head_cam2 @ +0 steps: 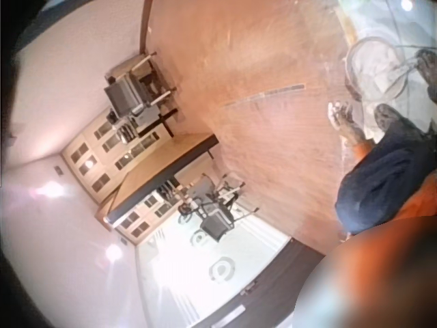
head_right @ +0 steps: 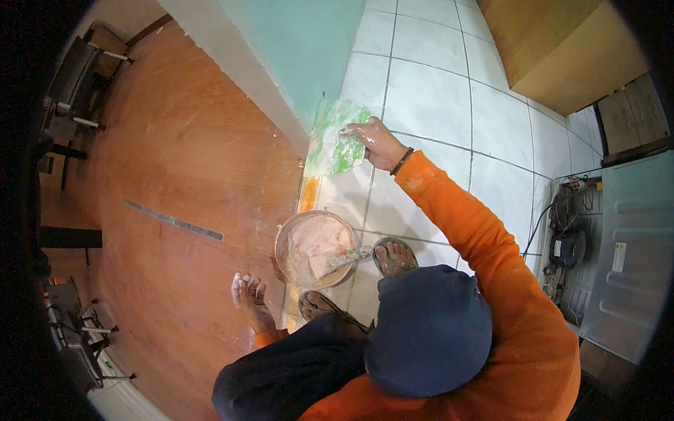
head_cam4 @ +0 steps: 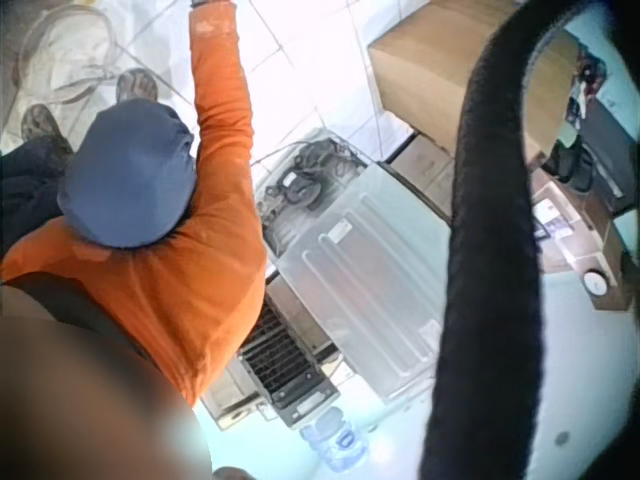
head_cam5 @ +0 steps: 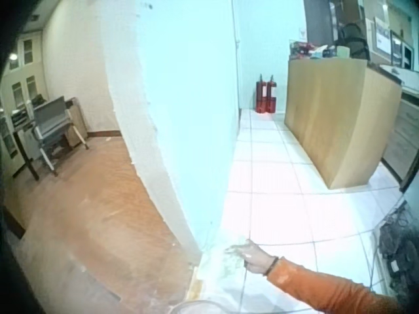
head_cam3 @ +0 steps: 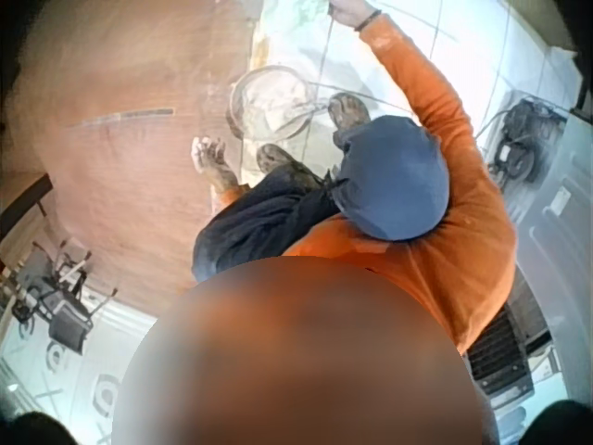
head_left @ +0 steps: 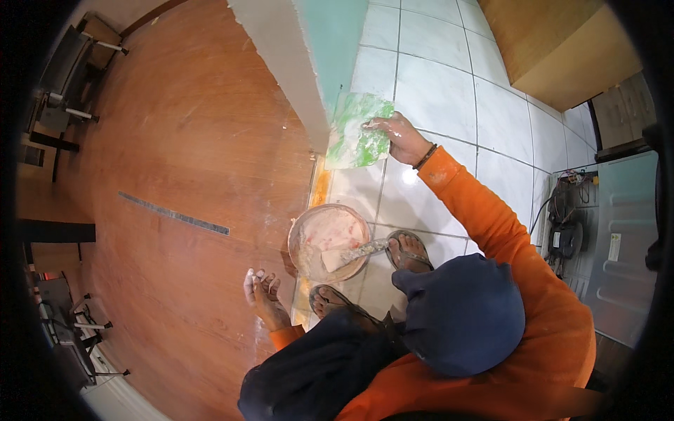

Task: The person applies a white wall compound to a vertical wall section using a green trowel. They repeatedly scoop compound from a bucket and smooth it onto the wall, working from lower to higher sections.

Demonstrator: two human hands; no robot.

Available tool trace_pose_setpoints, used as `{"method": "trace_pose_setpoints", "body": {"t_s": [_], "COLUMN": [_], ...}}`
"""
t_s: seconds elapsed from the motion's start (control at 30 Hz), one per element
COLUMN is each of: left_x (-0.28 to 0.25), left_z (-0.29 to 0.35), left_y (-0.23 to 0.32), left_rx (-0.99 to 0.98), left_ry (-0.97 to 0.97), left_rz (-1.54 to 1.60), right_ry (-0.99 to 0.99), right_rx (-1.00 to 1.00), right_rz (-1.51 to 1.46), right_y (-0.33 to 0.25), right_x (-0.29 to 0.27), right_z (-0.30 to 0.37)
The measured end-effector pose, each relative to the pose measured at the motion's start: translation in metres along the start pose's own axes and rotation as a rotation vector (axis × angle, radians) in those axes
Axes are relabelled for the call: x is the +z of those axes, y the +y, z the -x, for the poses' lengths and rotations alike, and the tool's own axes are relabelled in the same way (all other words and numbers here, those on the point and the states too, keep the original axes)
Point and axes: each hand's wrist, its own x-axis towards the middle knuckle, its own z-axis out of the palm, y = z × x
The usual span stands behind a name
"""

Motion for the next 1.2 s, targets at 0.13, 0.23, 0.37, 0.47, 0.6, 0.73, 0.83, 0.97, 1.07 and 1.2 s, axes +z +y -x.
{"method": "trace_pose_setpoints", "body": {"t_s": [0.13,0.23,0.37,0.47,0.6,0.73,0.83,0.97,1.07,1.2], "left_x": [-0.002,-0.002,-0.004,-0.010,-0.017,-0.038,-0.059,-0.068,-0.057,-0.034], "left_z": [-0.005,-0.009,-0.004,-0.001,-0.013,-0.046,-0.080,-0.105,-0.094,-0.083], "left_y": [-0.005,-0.011,-0.018,-0.018,-0.025,-0.055,-0.082,-0.094,-0.080,-0.046], "left_rx": [-0.029,-0.044,-0.052,-0.069,-0.108,-0.130,-0.213,-0.264,-0.243,-0.241], "left_ry": [-0.002,0.025,0.040,0.050,0.055,0.068,0.030,0.042,0.012,-0.035], "left_rz": [0.059,0.087,0.119,0.135,0.186,0.234,0.360,0.394,0.363,0.355], "right_ry": [-0.058,-0.100,-0.080,-0.043,-0.041,-0.033,0.022,0.061,0.039,-0.002], "right_rx": [-0.057,-0.114,-0.108,-0.105,-0.201,-0.249,-0.299,-0.385,-0.472,-0.609], "right_rz": [-0.023,-0.025,0.014,0.065,0.131,0.207,0.264,0.313,0.374,0.385], "right_y": [-0.017,-0.033,-0.076,-0.116,-0.178,-0.242,-0.285,-0.325,-0.357,-0.407], "right_x": [0.008,0.019,0.042,0.070,0.115,0.166,0.206,0.251,0.282,0.319], "right_z": [0.007,0.014,0.030,0.045,0.063,0.082,0.097,0.122,0.139,0.157]}}
